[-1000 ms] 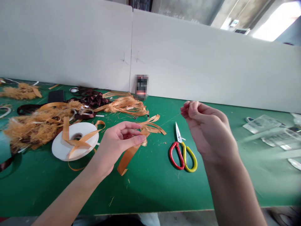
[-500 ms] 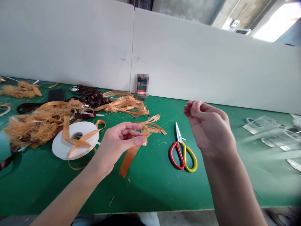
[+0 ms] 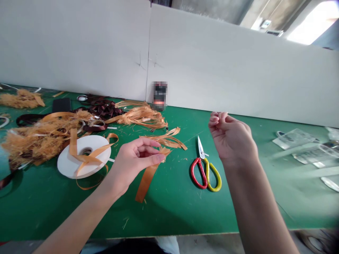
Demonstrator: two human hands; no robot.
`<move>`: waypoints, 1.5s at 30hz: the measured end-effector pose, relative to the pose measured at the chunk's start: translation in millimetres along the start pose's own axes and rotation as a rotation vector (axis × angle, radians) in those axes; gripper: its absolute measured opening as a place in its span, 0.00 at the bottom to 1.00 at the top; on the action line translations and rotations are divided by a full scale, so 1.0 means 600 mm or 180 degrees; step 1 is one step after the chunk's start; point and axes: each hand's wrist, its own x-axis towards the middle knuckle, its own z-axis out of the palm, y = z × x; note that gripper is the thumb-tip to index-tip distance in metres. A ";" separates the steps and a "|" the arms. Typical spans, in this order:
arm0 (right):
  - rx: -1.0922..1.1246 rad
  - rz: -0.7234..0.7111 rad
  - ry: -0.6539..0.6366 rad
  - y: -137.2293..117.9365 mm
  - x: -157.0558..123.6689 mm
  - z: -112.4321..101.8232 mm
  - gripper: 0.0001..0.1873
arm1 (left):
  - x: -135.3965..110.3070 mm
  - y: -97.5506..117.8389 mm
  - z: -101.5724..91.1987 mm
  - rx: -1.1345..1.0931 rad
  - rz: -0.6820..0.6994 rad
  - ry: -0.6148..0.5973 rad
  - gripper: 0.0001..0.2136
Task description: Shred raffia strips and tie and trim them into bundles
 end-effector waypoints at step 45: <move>-0.0875 0.0851 -0.1488 0.032 -0.135 0.029 0.01 | 0.001 -0.017 0.033 -0.1495 0.0455 0.0067 0.10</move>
